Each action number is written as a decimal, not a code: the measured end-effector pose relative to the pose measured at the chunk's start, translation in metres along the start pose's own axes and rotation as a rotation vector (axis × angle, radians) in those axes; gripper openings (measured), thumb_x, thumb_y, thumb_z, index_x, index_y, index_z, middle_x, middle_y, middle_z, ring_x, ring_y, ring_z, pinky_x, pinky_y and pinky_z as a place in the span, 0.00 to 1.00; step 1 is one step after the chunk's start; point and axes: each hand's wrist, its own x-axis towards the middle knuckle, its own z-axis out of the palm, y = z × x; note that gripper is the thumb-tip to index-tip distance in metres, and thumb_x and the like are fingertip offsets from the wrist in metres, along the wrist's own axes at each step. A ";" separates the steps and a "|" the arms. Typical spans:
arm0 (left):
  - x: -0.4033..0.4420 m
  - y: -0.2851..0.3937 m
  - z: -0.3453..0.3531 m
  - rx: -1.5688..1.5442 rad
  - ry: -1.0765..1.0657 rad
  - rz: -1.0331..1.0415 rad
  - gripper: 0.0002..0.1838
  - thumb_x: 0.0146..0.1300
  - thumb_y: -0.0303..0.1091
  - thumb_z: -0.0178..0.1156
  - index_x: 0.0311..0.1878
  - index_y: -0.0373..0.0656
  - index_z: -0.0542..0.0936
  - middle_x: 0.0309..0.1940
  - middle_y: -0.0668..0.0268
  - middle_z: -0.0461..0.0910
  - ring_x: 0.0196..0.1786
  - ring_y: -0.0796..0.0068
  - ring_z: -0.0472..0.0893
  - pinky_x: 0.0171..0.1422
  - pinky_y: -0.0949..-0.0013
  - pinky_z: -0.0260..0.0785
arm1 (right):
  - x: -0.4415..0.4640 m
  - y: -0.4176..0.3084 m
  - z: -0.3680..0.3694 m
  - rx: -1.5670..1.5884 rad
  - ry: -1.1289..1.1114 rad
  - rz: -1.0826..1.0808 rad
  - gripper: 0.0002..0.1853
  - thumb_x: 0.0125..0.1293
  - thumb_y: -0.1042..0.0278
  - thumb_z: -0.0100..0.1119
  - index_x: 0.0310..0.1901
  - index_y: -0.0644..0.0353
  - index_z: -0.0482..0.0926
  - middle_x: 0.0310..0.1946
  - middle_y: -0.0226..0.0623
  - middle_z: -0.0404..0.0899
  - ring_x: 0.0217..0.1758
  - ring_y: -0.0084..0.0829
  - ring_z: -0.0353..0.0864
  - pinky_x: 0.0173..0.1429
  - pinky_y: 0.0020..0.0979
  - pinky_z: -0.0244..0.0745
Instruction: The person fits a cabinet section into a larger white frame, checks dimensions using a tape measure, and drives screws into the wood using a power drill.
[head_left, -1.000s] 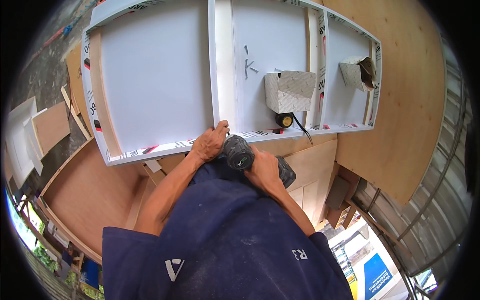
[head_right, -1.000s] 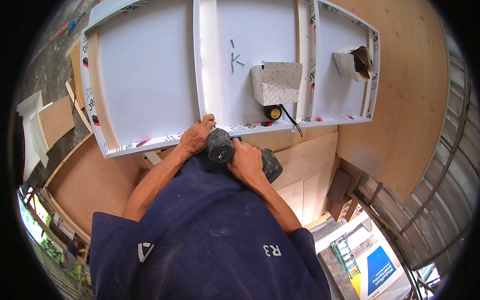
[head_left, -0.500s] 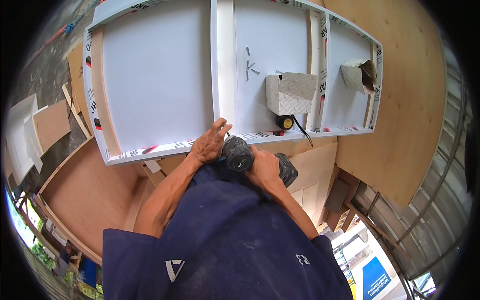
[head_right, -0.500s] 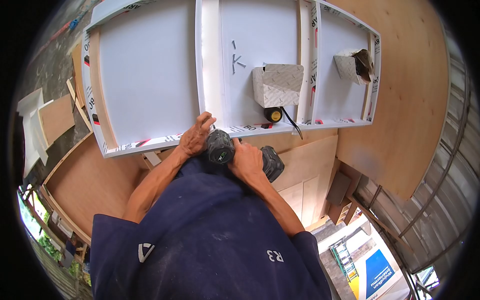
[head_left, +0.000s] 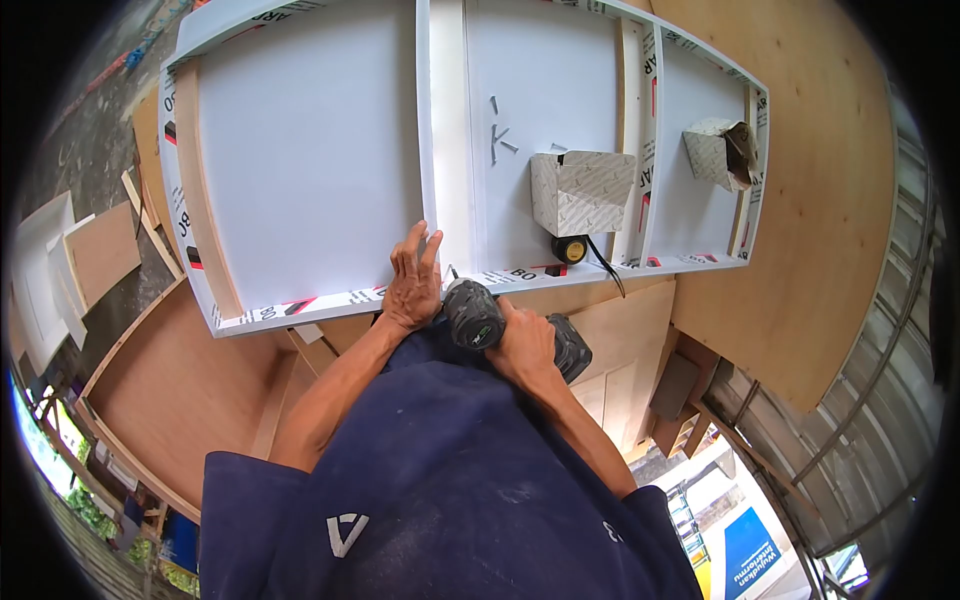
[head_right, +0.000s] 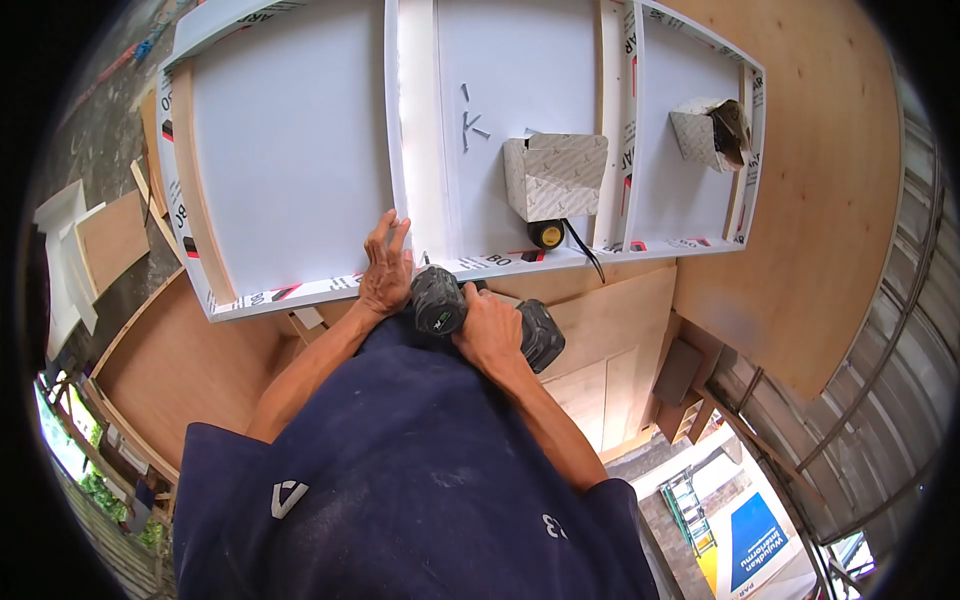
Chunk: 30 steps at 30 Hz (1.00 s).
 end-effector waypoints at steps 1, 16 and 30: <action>0.000 -0.001 0.000 -0.011 -0.019 -0.002 0.41 0.54 0.17 0.59 0.72 0.44 0.57 0.68 0.47 0.56 0.68 0.47 0.63 0.70 0.52 0.57 | 0.000 0.000 0.000 -0.010 -0.003 -0.007 0.22 0.48 0.67 0.68 0.47 0.61 0.76 0.36 0.51 0.82 0.39 0.53 0.84 0.42 0.50 0.78; 0.003 -0.001 -0.001 -0.025 -0.062 0.039 0.42 0.51 0.14 0.58 0.71 0.45 0.58 0.67 0.47 0.56 0.69 0.44 0.61 0.72 0.53 0.62 | 0.014 0.000 0.002 -0.031 -0.017 -0.011 0.22 0.48 0.64 0.68 0.46 0.61 0.76 0.36 0.51 0.82 0.39 0.53 0.83 0.41 0.50 0.78; 0.003 -0.001 -0.001 -0.015 -0.086 0.067 0.42 0.48 0.13 0.59 0.69 0.47 0.61 0.67 0.51 0.58 0.69 0.48 0.61 0.71 0.57 0.66 | 0.018 0.005 0.014 -0.065 -0.019 -0.010 0.25 0.50 0.58 0.69 0.47 0.61 0.75 0.36 0.51 0.81 0.37 0.52 0.84 0.40 0.49 0.78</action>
